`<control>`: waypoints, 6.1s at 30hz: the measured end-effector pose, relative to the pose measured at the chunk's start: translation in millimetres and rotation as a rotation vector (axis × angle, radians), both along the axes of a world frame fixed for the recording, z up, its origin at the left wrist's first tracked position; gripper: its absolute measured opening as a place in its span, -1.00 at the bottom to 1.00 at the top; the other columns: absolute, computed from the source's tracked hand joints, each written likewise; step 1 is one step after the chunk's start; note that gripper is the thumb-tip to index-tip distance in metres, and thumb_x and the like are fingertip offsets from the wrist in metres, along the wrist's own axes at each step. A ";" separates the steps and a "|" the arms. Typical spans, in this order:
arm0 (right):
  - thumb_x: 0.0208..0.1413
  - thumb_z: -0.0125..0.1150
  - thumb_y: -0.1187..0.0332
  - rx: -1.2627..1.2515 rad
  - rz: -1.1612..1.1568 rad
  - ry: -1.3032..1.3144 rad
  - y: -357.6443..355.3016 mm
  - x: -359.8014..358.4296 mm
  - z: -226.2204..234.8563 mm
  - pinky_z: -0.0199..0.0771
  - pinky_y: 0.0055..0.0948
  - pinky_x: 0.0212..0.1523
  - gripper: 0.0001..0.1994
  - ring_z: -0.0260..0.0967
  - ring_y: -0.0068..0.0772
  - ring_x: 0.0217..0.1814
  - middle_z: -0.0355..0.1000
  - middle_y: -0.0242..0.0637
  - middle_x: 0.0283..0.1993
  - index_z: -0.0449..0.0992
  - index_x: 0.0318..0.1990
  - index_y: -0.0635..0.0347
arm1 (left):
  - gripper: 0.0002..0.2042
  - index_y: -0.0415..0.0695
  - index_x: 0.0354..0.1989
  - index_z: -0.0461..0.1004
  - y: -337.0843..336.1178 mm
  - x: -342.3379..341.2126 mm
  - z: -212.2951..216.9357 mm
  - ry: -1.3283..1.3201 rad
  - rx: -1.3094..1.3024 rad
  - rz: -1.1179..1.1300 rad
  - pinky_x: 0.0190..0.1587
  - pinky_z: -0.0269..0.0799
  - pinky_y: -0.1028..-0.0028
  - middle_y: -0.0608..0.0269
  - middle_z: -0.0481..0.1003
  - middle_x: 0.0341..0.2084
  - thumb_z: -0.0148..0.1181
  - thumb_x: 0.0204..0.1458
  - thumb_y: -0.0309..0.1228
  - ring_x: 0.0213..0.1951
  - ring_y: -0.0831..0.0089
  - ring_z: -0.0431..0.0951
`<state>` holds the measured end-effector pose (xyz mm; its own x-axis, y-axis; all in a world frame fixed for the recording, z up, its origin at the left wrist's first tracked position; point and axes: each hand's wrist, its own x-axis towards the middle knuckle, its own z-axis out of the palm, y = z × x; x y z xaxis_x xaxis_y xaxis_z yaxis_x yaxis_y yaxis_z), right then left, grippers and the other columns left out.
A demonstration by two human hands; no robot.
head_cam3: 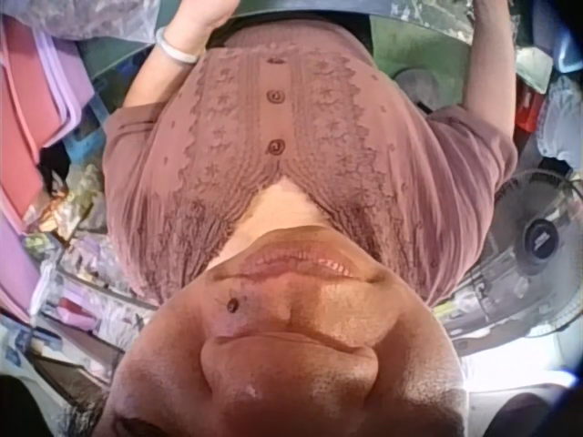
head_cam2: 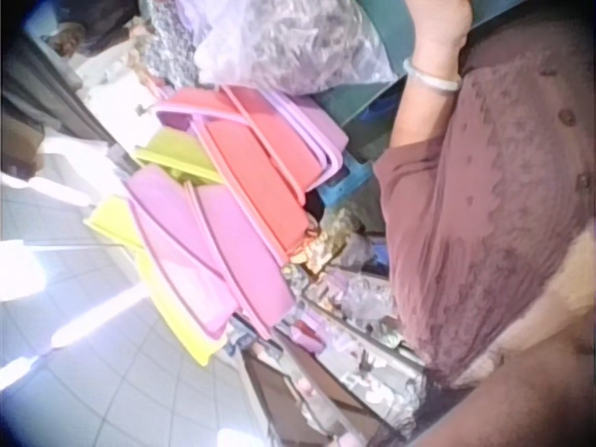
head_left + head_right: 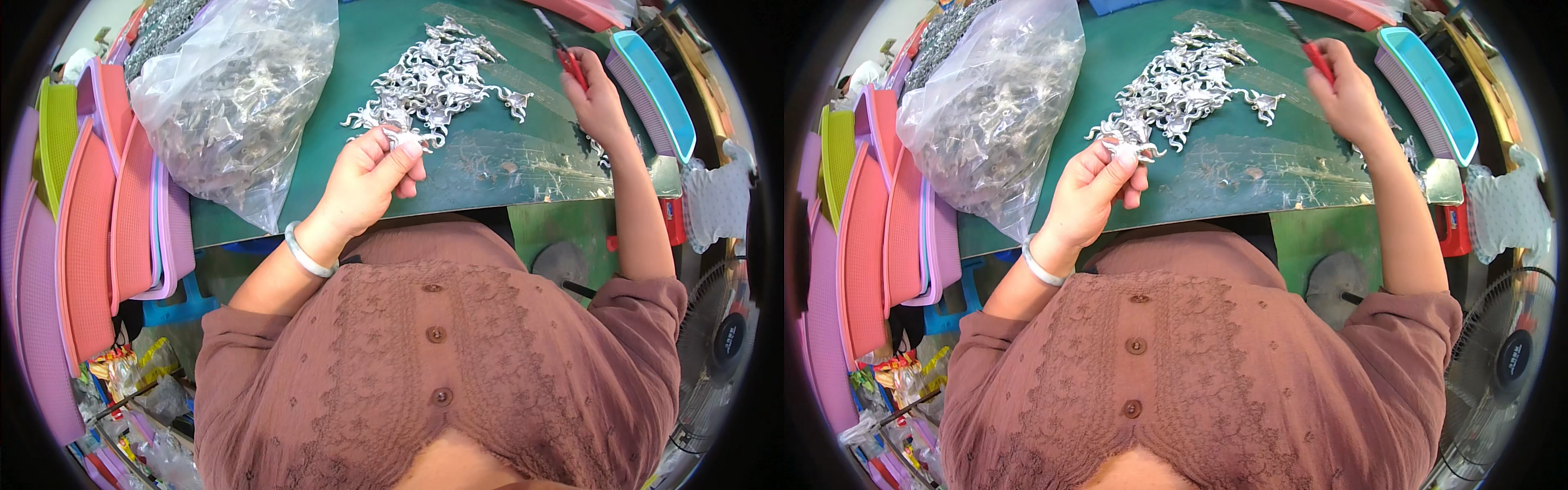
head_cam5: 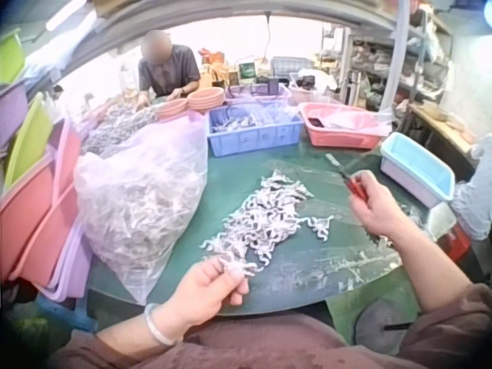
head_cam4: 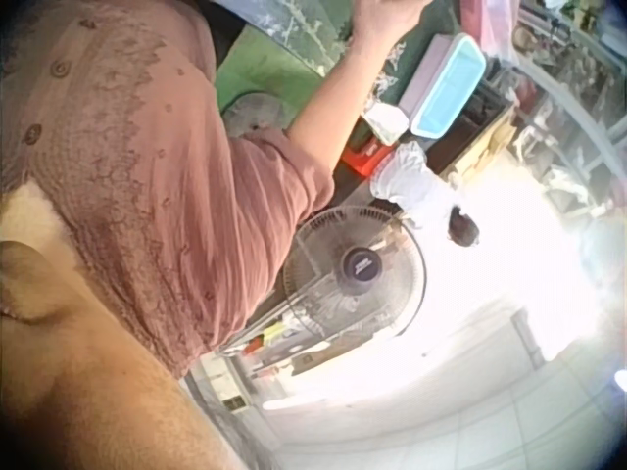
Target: The person uses red-handled pliers to trim small silver metal pieces on a green workbench. They pick up the metal parts, cut off excess material, and place the finished pieces into a plastic bag.
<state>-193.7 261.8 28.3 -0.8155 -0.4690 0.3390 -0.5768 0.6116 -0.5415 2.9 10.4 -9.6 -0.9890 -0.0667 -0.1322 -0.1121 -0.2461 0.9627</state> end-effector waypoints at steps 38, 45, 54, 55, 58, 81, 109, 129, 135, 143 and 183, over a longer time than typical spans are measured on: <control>-0.16 0.19 0.45 0.419 0.565 0.114 -53.7 125.2 33.5 0.31 -0.26 -0.26 -0.54 0.27 -0.01 -0.22 0.23 -0.09 -0.19 0.24 -0.03 0.28 | -0.84 -0.21 -0.32 0.33 -1.0 42.1 9.5 0.148 -0.243 0.076 -0.41 0.20 0.66 0.48 0.34 -0.55 0.02 0.10 -0.36 -0.48 0.72 0.22; -0.16 0.19 0.45 0.389 0.550 0.116 -54.8 127.4 30.4 0.31 -0.26 -0.26 -0.53 0.27 0.00 -0.21 0.23 -0.09 -0.18 0.23 -0.02 0.27 | -0.86 -0.20 -0.33 0.34 0.9 41.7 7.8 0.126 -0.166 0.068 -0.38 0.20 0.67 0.51 0.34 -0.50 0.01 0.11 -0.37 -0.44 0.75 0.22; -0.15 0.16 0.43 0.416 0.549 0.156 -56.6 128.0 27.0 0.36 -0.28 -0.31 -0.65 0.33 -0.12 -0.27 0.27 -0.16 -0.33 0.30 -0.15 0.27 | -0.82 -0.23 -0.38 0.36 4.4 41.5 1.4 0.159 -0.245 0.109 -0.46 0.20 0.68 0.51 0.35 -0.57 0.12 0.05 -0.35 -0.49 0.75 0.22; -0.15 0.16 0.43 0.424 0.547 0.168 -56.5 128.2 26.1 0.37 -0.28 -0.32 -0.66 0.33 -0.12 -0.28 0.28 -0.16 -0.33 0.30 -0.16 0.27 | -0.82 -0.23 -0.39 0.37 5.4 41.2 0.5 0.170 -0.254 0.125 -0.47 0.20 0.68 0.52 0.35 -0.58 0.13 0.04 -0.35 -0.50 0.76 0.22; -0.15 0.14 0.43 0.445 0.539 0.145 -55.6 129.3 23.3 0.38 -0.29 -0.34 -0.68 0.34 -0.12 -0.29 0.29 -0.16 -0.35 0.31 -0.17 0.27 | -0.81 -0.24 -0.45 0.40 5.0 42.1 2.7 0.098 -0.416 0.129 -0.52 0.19 0.69 0.52 0.35 -0.62 0.17 0.02 -0.35 -0.54 0.77 0.22; -0.10 0.10 0.44 0.439 0.651 0.013 -57.4 130.8 20.7 0.36 -0.21 -0.42 -0.84 0.35 -0.02 -0.38 0.33 -0.09 -0.43 0.30 -0.36 0.28 | -0.78 -0.17 -0.63 0.33 13.2 60.7 -8.4 0.355 -0.499 0.234 -0.65 0.14 0.58 0.41 0.28 -0.77 0.19 -0.04 -0.39 -0.69 0.66 0.21; -0.24 0.03 0.46 0.048 0.787 0.615 -128.2 142.2 -18.8 0.30 -0.38 -0.39 -0.68 0.28 -0.29 -0.39 0.26 -0.27 -0.39 0.33 -0.21 0.26 | -0.67 -0.28 -0.06 0.28 -35.1 132.2 -18.8 0.090 1.005 -0.223 -0.42 0.22 0.48 0.31 0.33 -0.56 -0.11 0.14 -0.27 -0.51 0.49 0.34; -0.05 0.09 0.38 0.325 0.964 -0.198 -122.7 164.6 -5.2 0.33 -0.23 -0.26 -0.73 0.32 -0.01 -0.25 0.35 -0.05 -0.31 0.34 -0.18 0.31 | -0.87 -0.13 -0.31 0.28 -40.0 147.4 -10.2 0.082 0.051 0.135 -0.58 0.08 0.71 0.47 0.20 -0.64 -0.16 0.18 -0.36 -0.62 0.73 0.13; -0.07 0.10 0.45 0.259 1.010 -0.223 -122.6 167.6 -9.1 0.29 -0.30 -0.37 -0.73 0.28 -0.09 -0.40 0.29 -0.09 -0.42 0.33 -0.18 0.34 | -0.87 -0.18 -0.25 0.26 -41.3 148.8 -11.5 0.067 0.032 0.110 -0.58 0.07 0.70 0.43 0.22 -0.62 -0.15 0.17 -0.39 -0.60 0.72 0.13; -0.05 0.11 0.37 0.287 1.010 -0.313 -124.5 169.6 -9.7 0.32 -0.20 -0.31 -0.77 0.31 0.04 -0.31 0.35 -0.01 -0.35 0.37 -0.26 0.32 | -0.87 -0.19 -0.22 0.26 -35.5 149.8 -14.0 0.047 0.021 0.183 -0.58 0.05 0.71 0.43 0.22 -0.61 -0.15 0.16 -0.41 -0.60 0.72 0.12; -0.03 0.06 0.35 0.408 1.089 -0.442 -164.6 187.7 -30.0 0.31 -0.18 -0.30 -0.81 0.31 0.07 -0.32 0.36 0.03 -0.42 0.34 -0.40 0.35 | -0.87 -0.16 -0.30 0.25 -52.4 184.5 -35.8 -0.006 0.027 0.284 -0.58 -0.01 0.71 0.54 0.15 -0.64 -0.16 0.18 -0.38 -0.61 0.76 0.05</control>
